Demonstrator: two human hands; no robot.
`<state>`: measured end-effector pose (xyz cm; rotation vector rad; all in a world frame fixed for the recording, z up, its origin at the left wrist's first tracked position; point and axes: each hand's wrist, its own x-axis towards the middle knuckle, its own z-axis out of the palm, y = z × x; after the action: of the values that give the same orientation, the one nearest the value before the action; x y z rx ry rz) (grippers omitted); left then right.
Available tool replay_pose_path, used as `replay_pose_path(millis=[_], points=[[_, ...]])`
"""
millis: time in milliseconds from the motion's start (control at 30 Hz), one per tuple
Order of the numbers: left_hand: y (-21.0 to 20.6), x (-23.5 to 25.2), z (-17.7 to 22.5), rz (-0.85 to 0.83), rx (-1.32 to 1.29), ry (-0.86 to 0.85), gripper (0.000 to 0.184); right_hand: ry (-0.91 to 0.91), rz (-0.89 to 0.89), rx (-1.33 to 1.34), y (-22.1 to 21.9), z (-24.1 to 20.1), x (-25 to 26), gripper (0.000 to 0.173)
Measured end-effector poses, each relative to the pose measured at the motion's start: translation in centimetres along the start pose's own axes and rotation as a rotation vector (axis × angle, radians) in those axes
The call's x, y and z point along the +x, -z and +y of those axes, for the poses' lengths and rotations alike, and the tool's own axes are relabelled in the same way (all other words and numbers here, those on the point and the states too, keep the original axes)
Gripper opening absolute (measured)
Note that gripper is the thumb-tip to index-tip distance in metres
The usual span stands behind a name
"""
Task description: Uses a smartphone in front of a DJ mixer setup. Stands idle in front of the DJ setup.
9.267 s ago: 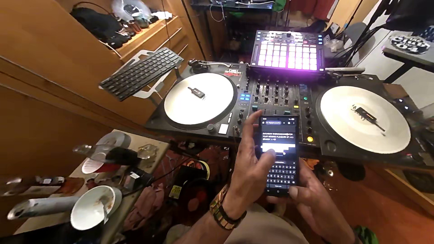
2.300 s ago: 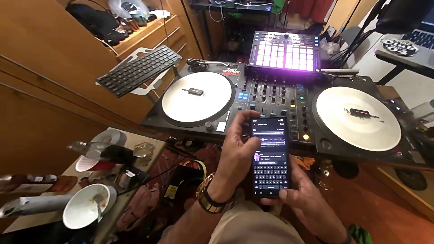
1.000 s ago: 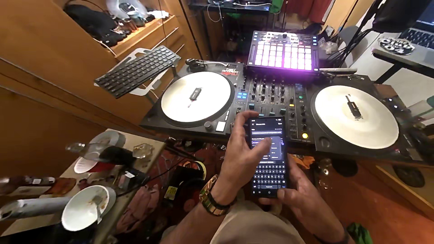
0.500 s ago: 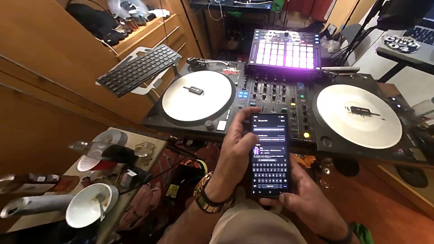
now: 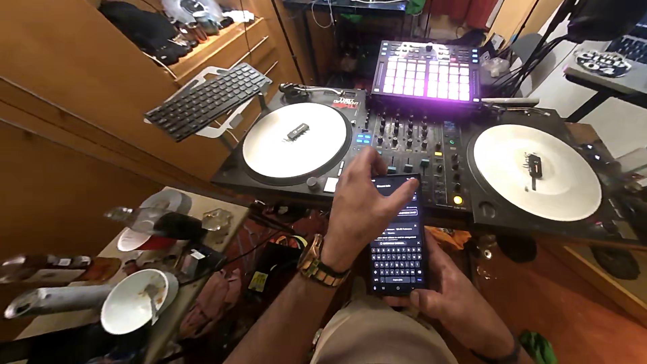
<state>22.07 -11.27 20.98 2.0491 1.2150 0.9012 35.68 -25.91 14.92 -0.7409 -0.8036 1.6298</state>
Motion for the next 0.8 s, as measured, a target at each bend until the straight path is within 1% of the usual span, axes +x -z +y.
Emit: replay_pose_path(millis=[167, 300, 400, 500, 600, 667, 733, 800], points=[[-0.1, 0.1, -0.1, 0.006, -0.006, 0.01, 0.04, -0.008, -0.019, 0.006, 0.1, -0.2, 0.0, 0.102], [-0.3, 0.7, -0.3, 0.021, -0.014, 0.063, 0.04, -0.005, -0.039, 0.004, 0.1, -0.2, 0.2, 0.1], [0.1, 0.5, -0.9, -0.034, -0.187, 0.026, 0.039, -0.003, -0.04, 0.011, 0.0, -0.1, 0.3, 0.099], [0.2, 0.7, -1.6, -0.097, -0.41, 0.058, 0.037, -0.007, -0.016, 0.008, 0.2, -0.1, 0.2, 0.1], [0.6, 0.1, -1.8, -0.151, -0.612, 0.08, 0.04, -0.014, -0.002, 0.046, 0.3, -0.2, 0.2, 0.097], [1.1, -0.7, -1.6, -0.164, -0.697, 0.097, 0.037, -0.036, 0.032, 0.086, 0.2, -0.4, 0.2, 0.091], [1.1, -1.0, -1.4, -0.154, -0.705, 0.106, 0.033, -0.042, 0.045, 0.113, 0.3, -0.6, 0.2, 0.083], [1.0, -1.2, -1.2, -0.145, -0.725, 0.102, 0.034, -0.042, 0.06, 0.148, 0.4, -0.7, 0.4, 0.075]])
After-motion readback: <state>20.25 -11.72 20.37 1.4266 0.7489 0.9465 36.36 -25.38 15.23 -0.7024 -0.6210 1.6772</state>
